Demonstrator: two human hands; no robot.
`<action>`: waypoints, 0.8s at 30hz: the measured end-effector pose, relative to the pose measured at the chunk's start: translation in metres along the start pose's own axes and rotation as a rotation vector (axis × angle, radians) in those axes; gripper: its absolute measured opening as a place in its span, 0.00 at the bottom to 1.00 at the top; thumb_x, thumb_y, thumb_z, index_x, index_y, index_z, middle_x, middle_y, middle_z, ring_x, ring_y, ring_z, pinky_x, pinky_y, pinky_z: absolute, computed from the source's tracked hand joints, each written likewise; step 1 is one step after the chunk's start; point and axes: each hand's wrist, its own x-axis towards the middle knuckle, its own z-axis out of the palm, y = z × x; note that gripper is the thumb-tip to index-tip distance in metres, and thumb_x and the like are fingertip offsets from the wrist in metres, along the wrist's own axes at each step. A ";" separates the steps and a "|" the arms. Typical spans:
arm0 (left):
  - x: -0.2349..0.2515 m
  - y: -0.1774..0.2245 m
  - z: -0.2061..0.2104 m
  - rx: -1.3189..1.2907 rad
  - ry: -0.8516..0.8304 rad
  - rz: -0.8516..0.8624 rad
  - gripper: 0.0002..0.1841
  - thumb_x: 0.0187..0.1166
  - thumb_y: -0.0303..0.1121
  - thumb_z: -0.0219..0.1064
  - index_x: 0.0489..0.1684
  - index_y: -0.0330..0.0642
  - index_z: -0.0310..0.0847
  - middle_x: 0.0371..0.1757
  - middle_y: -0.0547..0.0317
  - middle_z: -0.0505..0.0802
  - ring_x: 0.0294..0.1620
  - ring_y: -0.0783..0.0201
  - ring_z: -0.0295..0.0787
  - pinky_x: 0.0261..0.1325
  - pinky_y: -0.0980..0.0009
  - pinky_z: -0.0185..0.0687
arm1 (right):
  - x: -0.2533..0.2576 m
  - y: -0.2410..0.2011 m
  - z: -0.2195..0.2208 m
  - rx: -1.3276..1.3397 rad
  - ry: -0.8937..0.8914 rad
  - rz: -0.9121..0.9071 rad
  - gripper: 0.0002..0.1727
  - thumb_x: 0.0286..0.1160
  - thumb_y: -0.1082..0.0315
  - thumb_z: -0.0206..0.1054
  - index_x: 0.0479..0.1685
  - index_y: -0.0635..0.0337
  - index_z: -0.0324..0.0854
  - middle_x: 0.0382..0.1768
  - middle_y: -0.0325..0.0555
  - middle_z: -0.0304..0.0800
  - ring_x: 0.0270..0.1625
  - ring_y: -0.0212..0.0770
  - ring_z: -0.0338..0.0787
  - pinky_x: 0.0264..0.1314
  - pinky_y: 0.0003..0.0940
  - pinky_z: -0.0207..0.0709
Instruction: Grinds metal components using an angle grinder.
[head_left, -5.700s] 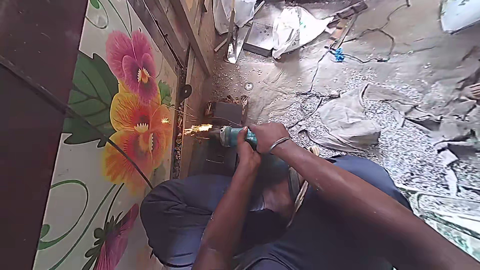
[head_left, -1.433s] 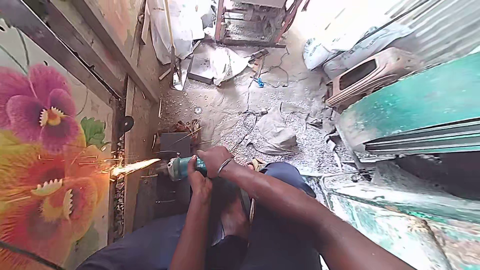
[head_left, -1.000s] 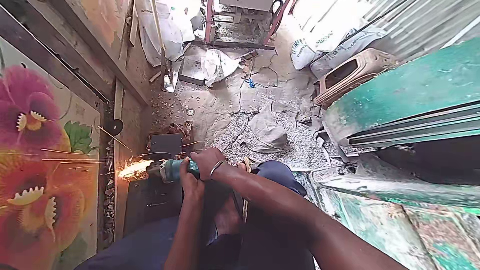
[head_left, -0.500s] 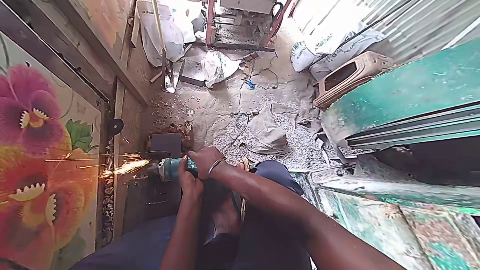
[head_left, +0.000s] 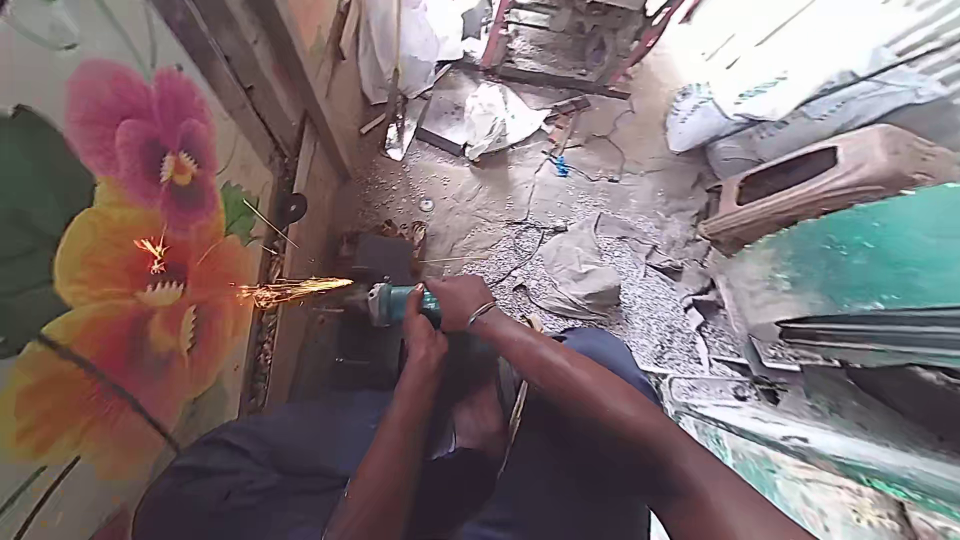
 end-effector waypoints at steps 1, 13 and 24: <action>0.004 -0.003 -0.002 -0.015 0.013 -0.008 0.12 0.91 0.34 0.50 0.58 0.35 0.74 0.41 0.47 0.87 0.40 0.59 0.88 0.44 0.59 0.88 | 0.000 0.003 0.001 -0.018 0.003 -0.009 0.44 0.48 0.63 0.80 0.78 0.44 0.76 0.53 0.61 0.91 0.54 0.66 0.91 0.48 0.70 0.80; -0.046 0.031 0.031 0.246 -0.191 0.099 0.36 0.65 0.30 0.79 0.73 0.28 0.65 0.58 0.40 0.86 0.57 0.58 0.87 0.62 0.63 0.85 | -0.031 0.037 -0.018 0.208 0.472 -0.052 0.44 0.42 0.45 0.81 0.66 0.60 0.85 0.43 0.59 0.96 0.49 0.61 0.95 0.50 0.68 0.82; -0.064 0.056 0.047 0.843 -0.796 0.434 0.65 0.54 0.51 0.86 0.93 0.34 0.44 0.77 0.39 0.80 0.78 0.54 0.78 0.82 0.56 0.72 | -0.062 0.043 -0.031 1.302 0.733 -0.123 0.21 0.49 0.66 0.80 0.46 0.58 0.81 0.36 0.30 0.92 0.41 0.22 0.92 0.48 0.23 0.89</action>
